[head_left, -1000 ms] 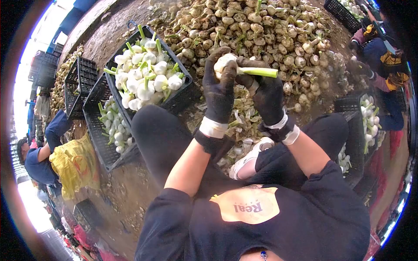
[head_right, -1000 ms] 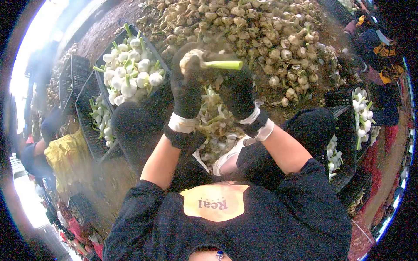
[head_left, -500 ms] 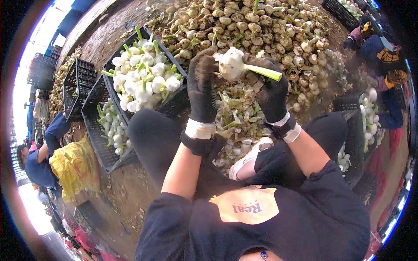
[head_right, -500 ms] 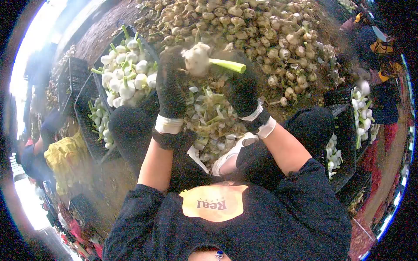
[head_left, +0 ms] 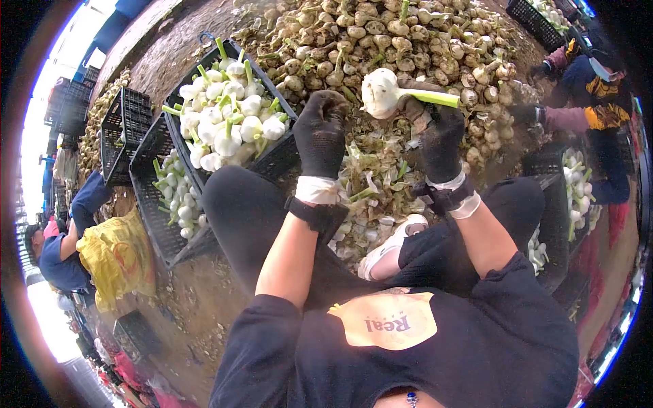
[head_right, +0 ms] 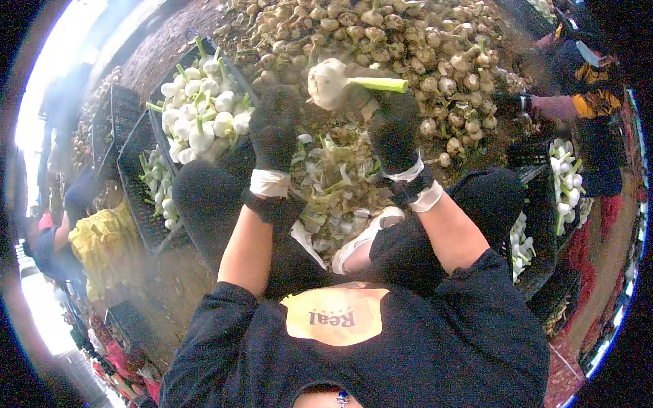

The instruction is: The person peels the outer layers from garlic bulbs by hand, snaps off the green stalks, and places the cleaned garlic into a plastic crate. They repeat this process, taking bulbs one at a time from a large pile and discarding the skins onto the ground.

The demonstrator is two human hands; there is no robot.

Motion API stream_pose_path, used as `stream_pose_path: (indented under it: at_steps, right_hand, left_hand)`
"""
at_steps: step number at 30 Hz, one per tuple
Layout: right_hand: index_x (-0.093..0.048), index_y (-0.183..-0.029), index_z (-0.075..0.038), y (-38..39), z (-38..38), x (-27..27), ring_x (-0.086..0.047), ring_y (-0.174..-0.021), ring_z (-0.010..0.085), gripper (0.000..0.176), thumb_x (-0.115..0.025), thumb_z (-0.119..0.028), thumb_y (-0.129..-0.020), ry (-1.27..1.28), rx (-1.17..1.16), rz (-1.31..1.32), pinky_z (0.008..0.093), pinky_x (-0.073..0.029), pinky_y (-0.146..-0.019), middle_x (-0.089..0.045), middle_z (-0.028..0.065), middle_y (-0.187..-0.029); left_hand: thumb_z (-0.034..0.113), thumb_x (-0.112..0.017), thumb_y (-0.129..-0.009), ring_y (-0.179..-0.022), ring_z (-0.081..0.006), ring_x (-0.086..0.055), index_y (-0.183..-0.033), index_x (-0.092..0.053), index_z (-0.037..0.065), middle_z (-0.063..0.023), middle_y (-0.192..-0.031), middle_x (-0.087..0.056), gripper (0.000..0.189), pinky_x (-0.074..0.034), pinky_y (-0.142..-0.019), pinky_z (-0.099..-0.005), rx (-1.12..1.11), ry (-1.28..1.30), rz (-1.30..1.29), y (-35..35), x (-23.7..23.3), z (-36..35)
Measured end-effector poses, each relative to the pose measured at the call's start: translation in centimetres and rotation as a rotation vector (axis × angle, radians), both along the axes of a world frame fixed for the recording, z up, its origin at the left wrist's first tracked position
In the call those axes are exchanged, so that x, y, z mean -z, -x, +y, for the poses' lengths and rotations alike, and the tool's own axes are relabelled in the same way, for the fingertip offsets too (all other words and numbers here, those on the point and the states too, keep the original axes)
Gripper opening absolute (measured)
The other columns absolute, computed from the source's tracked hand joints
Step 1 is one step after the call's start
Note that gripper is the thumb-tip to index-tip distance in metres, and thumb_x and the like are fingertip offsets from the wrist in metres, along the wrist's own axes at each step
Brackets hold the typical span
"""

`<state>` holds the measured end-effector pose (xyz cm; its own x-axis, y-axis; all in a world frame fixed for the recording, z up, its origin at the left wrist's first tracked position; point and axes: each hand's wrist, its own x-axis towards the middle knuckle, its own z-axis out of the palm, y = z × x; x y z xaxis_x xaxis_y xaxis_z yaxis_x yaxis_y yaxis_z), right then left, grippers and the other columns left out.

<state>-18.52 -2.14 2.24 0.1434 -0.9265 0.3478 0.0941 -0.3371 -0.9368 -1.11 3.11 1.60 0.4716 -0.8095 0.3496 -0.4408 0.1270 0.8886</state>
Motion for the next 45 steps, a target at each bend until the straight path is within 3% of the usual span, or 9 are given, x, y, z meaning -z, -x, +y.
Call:
stream_pose_path:
  at_steps: [3, 9, 16, 24, 28, 30, 31, 40, 45]
  right_hand:
    - [-0.067, -0.108, -0.001, 0.5, -1.0, 0.1, -0.068, -0.086, 0.0255, 0.025, -0.070, -0.012, -0.086, 0.302, 0.168, 0.336, 0.0338, -0.054, -0.080, -0.071, 0.0136, -0.096]
    - [-0.070, -0.101, -0.006, 0.0, -0.7, 0.1, -0.068, -0.086, 0.0276, 0.028, -0.073, 0.003, -0.074, 0.627, 0.237, 0.519, 0.0344, -0.053, -0.076, -0.069, 0.0116, -0.094]
    - [-0.069, -0.107, -0.012, 0.7, -0.3, -1.9, -0.067, -0.086, 0.0346, 0.033, -0.069, -0.010, -0.074, 0.806, 0.122, 0.698, 0.0429, -0.055, -0.076, -0.069, 0.0114, -0.100]
    - [-0.068, -0.098, -0.001, 0.6, -0.9, -0.8, -0.066, -0.091, 0.0201, 0.016, -0.074, -0.008, -0.085, 0.396, 0.043, 0.302, 0.0322, -0.051, -0.080, -0.070, 0.0093, -0.097]
    - [-0.069, -0.095, -0.001, 0.9, -1.6, -1.1, -0.065, -0.088, 0.0218, 0.014, -0.074, -0.005, -0.083, 0.506, 0.064, 0.360, 0.0324, -0.051, -0.080, -0.070, 0.0101, -0.098]
    - [-0.068, -0.096, -0.002, 1.1, -2.1, 1.1, -0.065, -0.087, 0.0228, 0.016, -0.074, -0.003, -0.081, 0.621, 0.135, 0.457, 0.0328, -0.051, -0.080, -0.069, 0.0102, -0.096]
    - [-0.068, -0.098, -0.002, 1.3, -2.0, 1.7, -0.065, -0.087, 0.0247, 0.021, -0.076, -0.003, -0.079, 0.736, 0.147, 0.580, 0.0338, -0.051, -0.080, -0.068, 0.0107, -0.097]
    - [-0.067, -0.106, -0.005, -1.4, 1.2, -0.3, -0.066, -0.092, 0.0263, 0.033, -0.079, -0.003, -0.075, 0.554, 0.034, 0.402, 0.0345, -0.052, -0.081, -0.067, 0.0116, -0.100]
    - [-0.070, -0.103, -0.007, -1.3, 1.4, -0.7, -0.065, -0.097, 0.0301, 0.030, -0.072, -0.002, -0.073, 0.632, 0.003, 0.384, 0.0400, -0.051, -0.089, -0.070, 0.0112, -0.103]
  left_hand:
    - [0.004, -0.067, -0.090, -0.080, -0.0099, -0.060, -0.094, -0.063, 0.005, -0.0025, -0.088, -0.067, 0.006, -0.049, -0.075, -0.0235, 0.071, 0.023, 0.446, 0.8, -1.1, 0.0]
    - [0.011, -0.072, -0.088, -0.080, -0.0101, -0.064, -0.098, -0.069, 0.003, -0.0066, -0.089, -0.071, 0.013, -0.051, -0.072, -0.0255, 0.096, -0.023, 0.274, 1.2, -1.3, 0.5]
    - [0.013, -0.074, -0.082, -0.075, -0.0193, -0.070, -0.095, -0.071, 0.005, -0.0115, -0.086, -0.073, 0.016, -0.052, -0.070, -0.0297, 0.045, -0.085, 0.032, 0.5, -0.3, 0.4]
    - [0.021, -0.072, -0.083, -0.078, -0.0320, -0.068, -0.102, -0.068, 0.010, -0.0117, -0.085, -0.070, 0.022, -0.052, -0.071, -0.0387, -0.005, -0.433, -0.346, -0.9, 1.6, 0.1]
    - [0.027, -0.071, -0.089, -0.108, -0.0265, -0.064, -0.132, -0.054, 0.013, -0.0157, -0.124, -0.063, 0.049, -0.051, -0.088, -0.0366, 0.155, -0.200, 0.127, -1.0, 4.1, -1.1]
    - [0.029, -0.067, -0.094, -0.110, -0.0203, -0.063, -0.135, -0.052, 0.007, -0.0118, -0.128, -0.061, 0.049, -0.050, -0.092, -0.0328, 0.424, -0.069, 1.023, -0.2, 1.9, -0.5]
    - [0.027, -0.066, -0.096, -0.108, -0.0167, -0.061, -0.135, -0.051, 0.002, -0.0092, -0.128, -0.060, 0.049, -0.050, -0.093, -0.0301, 0.462, 0.038, 0.542, 1.0, 0.8, -0.3]
    - [0.029, -0.055, -0.100, -0.084, -0.0127, -0.063, -0.114, -0.064, 0.002, -0.0064, -0.098, -0.067, 0.032, -0.051, -0.072, -0.0248, 0.153, 0.184, 0.739, 3.8, -0.1, -0.4]
    - [0.033, -0.047, -0.105, -0.094, -0.0148, -0.064, -0.115, -0.064, 0.000, -0.0070, -0.103, -0.069, 0.038, -0.052, -0.081, -0.0283, 0.166, 0.174, 0.729, 1.6, 1.7, -0.9]
